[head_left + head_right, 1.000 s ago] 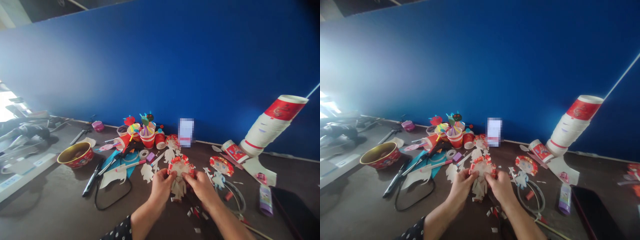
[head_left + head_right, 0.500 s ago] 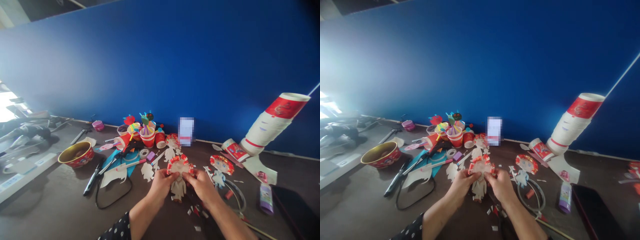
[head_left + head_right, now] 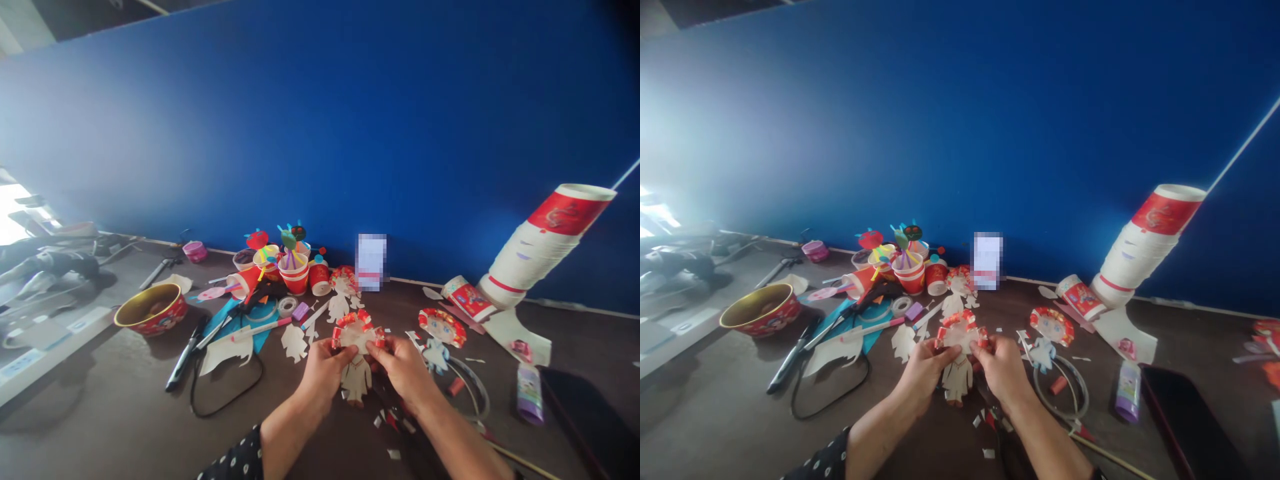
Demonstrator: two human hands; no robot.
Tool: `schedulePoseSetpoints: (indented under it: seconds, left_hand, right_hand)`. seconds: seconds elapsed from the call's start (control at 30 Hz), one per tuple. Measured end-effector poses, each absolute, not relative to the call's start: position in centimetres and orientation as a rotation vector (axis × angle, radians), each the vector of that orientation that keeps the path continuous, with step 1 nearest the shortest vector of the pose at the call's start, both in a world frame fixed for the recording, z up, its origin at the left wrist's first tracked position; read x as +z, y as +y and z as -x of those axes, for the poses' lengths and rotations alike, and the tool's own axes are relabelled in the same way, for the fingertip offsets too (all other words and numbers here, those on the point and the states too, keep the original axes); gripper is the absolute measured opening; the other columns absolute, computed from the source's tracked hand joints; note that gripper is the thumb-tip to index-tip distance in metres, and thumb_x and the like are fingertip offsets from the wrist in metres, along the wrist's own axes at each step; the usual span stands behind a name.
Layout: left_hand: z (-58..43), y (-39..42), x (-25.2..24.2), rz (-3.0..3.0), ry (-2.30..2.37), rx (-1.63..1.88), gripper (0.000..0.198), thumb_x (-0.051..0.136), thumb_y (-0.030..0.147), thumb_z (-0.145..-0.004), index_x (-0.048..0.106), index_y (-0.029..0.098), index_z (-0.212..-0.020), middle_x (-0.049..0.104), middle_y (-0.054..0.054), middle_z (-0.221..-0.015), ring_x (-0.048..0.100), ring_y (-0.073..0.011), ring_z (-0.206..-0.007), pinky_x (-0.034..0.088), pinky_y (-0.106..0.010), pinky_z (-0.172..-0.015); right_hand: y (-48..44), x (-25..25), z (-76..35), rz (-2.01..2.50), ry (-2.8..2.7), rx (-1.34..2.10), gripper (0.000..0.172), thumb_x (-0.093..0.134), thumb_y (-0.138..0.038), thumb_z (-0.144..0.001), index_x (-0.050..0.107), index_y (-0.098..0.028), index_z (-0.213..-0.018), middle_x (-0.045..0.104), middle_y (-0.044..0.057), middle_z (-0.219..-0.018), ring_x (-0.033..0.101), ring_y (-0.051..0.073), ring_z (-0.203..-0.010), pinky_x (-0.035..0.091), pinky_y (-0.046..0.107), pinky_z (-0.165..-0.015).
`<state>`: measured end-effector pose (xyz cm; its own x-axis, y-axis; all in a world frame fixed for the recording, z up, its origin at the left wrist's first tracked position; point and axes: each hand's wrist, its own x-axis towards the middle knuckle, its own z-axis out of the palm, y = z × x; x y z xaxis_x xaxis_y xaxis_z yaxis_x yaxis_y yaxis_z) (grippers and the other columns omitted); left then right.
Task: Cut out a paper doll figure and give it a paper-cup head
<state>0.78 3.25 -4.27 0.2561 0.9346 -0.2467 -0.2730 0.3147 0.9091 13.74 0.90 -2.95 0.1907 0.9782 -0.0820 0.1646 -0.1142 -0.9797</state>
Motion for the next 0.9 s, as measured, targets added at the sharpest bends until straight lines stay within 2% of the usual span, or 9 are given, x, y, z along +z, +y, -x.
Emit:
schedulePoseSetpoints:
  seconds: [0.23,0.47,0.67,0.9]
  left_hand:
    - [-1.0,2.9,-3.8,-0.824,0.932,0.957,0.028,0.071,0.032,-0.055,0.062,0.009,-0.068,0.063,-0.006,-0.051,0.055,-0.0168,-0.039,0.044,-0.027,-0.039]
    - [-0.6,3.2,-3.4,-0.861,0.928,1.017,0.028,0.072,0.032,-0.055,0.063,0.008,-0.068,0.063,-0.005,-0.051,0.057,-0.0161,-0.043,0.047,-0.028,-0.046]
    - [-0.7,3.2,-3.7,-0.853,0.973,0.990,0.031,0.073,0.035,-0.052,0.062,0.009,-0.063,0.062,-0.004,-0.049,0.056,-0.0156,-0.040,0.043,-0.026,-0.041]
    - [-0.4,3.2,-3.4,-0.898,0.945,0.919,0.031,0.073,0.036,-0.054,0.064,0.008,-0.065,0.064,-0.006,-0.053,0.058,-0.0161,-0.046,0.046,-0.026,-0.047]
  right_hand:
    - [1.0,-3.6,-13.7,1.482,-1.156,1.016,0.026,0.057,-0.043,-0.069,0.059,-0.018,-0.061,0.068,0.004,-0.055,0.063,0.022,-0.054,0.047,0.028,-0.050]
    - [0.6,-2.6,-13.7,1.509,-1.235,1.003,0.028,0.056,-0.043,-0.072,0.066,-0.017,-0.070,0.068,0.003,-0.057,0.062,0.021,-0.052,0.042,0.024,-0.041]
    - [0.5,-2.5,-13.7,1.471,-1.274,1.036,0.026,0.053,-0.036,-0.075,0.068,-0.015,-0.078,0.071,0.005,-0.067,0.065,0.023,-0.065,0.048,0.026,-0.056]
    - [0.8,-3.1,-13.9,1.478,-1.301,0.992,0.023,0.053,-0.032,-0.074,0.068,-0.015,-0.072,0.070,0.005,-0.062,0.064,0.024,-0.066,0.047,0.029,-0.058]
